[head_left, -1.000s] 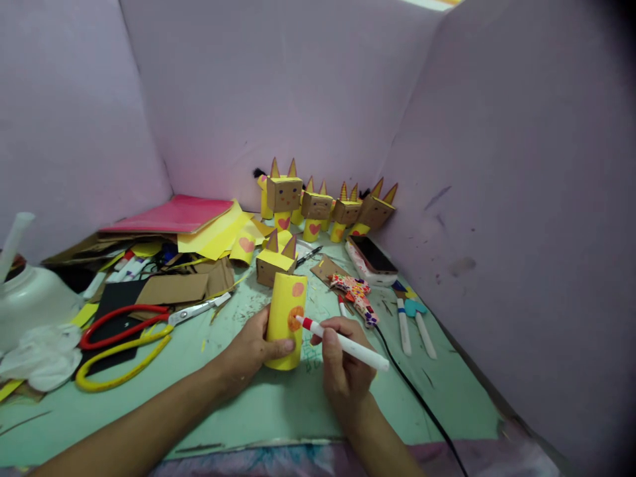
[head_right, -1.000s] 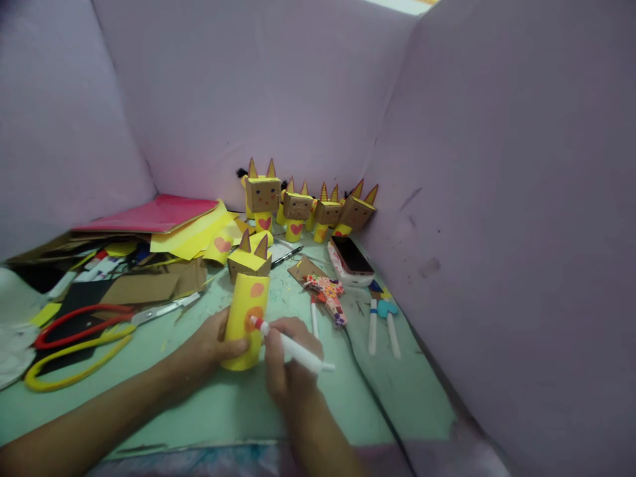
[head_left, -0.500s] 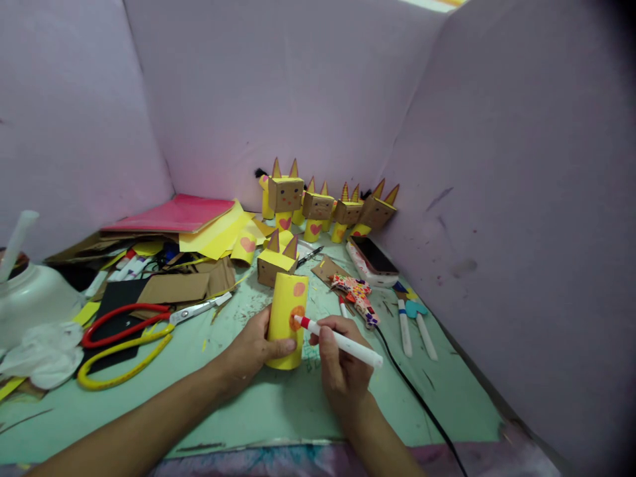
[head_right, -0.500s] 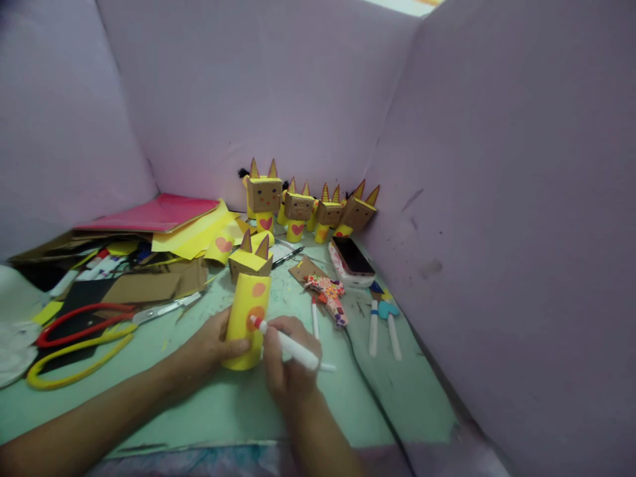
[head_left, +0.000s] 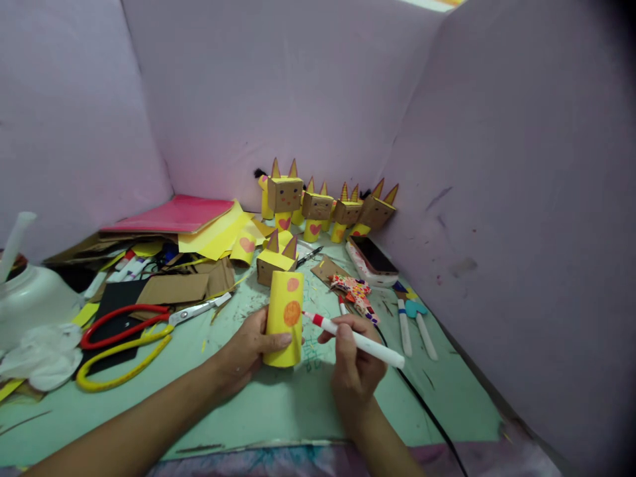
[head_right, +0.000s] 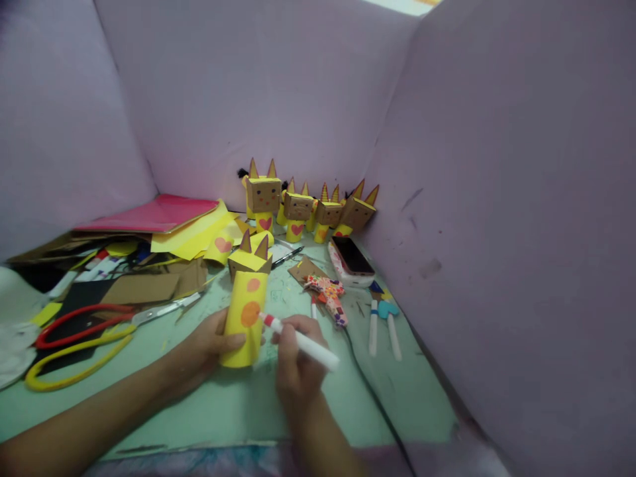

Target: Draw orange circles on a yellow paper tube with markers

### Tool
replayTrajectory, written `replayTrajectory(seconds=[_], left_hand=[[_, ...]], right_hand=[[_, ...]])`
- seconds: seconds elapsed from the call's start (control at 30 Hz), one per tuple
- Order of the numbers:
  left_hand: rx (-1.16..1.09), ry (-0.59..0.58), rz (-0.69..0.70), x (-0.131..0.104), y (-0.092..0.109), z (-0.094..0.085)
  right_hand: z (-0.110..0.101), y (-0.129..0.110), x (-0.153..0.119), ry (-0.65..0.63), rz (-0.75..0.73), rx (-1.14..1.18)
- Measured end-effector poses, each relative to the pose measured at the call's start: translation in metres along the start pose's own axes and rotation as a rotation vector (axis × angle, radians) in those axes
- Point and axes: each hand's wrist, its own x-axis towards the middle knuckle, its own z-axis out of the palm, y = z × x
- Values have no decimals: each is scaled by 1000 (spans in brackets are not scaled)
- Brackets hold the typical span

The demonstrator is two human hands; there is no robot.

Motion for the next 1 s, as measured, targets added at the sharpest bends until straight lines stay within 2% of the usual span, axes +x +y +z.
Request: replayTrajectory(seconds=[0.07, 0.17, 0.4, 1.0], left_hand=[[-44, 5, -31, 0, 4, 1], [-88, 10, -70, 0, 8, 2], [-92, -65, -66, -2, 8, 3], [-107, -80, -26, 0, 3, 1]], right_hand=[[1, -2, 2, 70, 17, 25], [2, -2, 3, 89, 26, 16], [-1, 7, -3, 12, 77, 1], [-7, 7, -4, -156, 1, -120]])
